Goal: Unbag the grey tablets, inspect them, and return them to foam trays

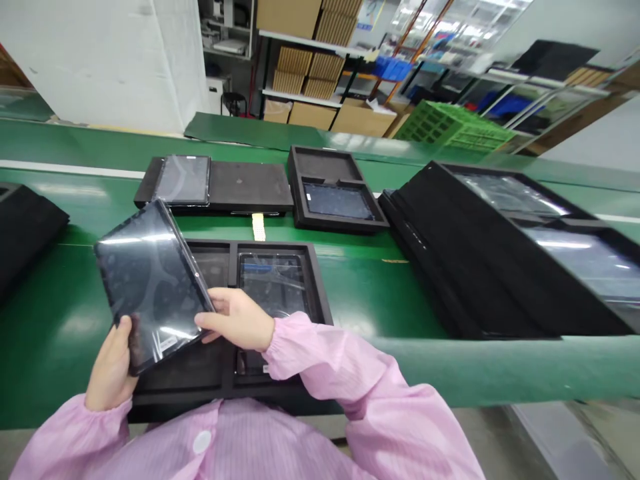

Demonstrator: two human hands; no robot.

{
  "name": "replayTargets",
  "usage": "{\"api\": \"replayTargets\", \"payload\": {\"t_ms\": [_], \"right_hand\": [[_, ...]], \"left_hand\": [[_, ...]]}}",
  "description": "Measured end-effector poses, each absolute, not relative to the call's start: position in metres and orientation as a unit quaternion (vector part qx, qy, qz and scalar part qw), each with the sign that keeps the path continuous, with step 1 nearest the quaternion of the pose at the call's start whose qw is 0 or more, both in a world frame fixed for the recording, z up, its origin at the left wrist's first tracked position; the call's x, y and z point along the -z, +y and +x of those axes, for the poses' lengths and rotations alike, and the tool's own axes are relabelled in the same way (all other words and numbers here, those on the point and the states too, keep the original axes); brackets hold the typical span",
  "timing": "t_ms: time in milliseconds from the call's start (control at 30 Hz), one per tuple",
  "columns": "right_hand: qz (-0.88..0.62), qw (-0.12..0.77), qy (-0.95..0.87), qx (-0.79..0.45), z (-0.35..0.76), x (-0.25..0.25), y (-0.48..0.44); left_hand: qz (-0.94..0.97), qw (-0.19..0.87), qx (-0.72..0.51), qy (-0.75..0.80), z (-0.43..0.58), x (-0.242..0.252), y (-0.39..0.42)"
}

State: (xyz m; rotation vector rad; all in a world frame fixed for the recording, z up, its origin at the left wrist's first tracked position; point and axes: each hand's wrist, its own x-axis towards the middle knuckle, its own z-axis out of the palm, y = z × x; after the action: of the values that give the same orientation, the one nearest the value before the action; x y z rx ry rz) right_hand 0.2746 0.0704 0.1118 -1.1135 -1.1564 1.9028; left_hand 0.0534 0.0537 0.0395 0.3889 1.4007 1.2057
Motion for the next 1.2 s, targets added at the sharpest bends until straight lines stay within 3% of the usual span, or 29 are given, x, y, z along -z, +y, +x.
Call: {"api": "replayTargets", "payload": {"t_ms": [133, 333, 600, 833, 1200], "right_hand": [[-0.422, 0.367, -0.442, -0.702, 0.287, -0.117, 0.078], [-0.480, 0.443, -0.342, -0.676, 0.331, -0.125, 0.106], [-0.530, 0.566, -0.338, -0.534, 0.389, -0.116, 0.222], [-0.587, 0.562, -0.325, -0.484, 0.402, -0.090, 0.318], [-0.652, 0.531, -0.347, -0.416, 0.408, -0.062, 0.346]], "left_hand": [[0.201, 0.567, -0.527, 0.600, 0.052, -0.034, 0.048], [0.344, 0.642, -0.494, 0.475, 0.052, -0.034, 0.042], [0.339, 0.655, -0.473, 0.483, 0.061, -0.049, 0.039], [0.307, 0.666, -0.446, 0.513, 0.062, -0.046, 0.045], [0.286, 0.687, -0.440, 0.502, 0.054, -0.026, 0.054]]}}
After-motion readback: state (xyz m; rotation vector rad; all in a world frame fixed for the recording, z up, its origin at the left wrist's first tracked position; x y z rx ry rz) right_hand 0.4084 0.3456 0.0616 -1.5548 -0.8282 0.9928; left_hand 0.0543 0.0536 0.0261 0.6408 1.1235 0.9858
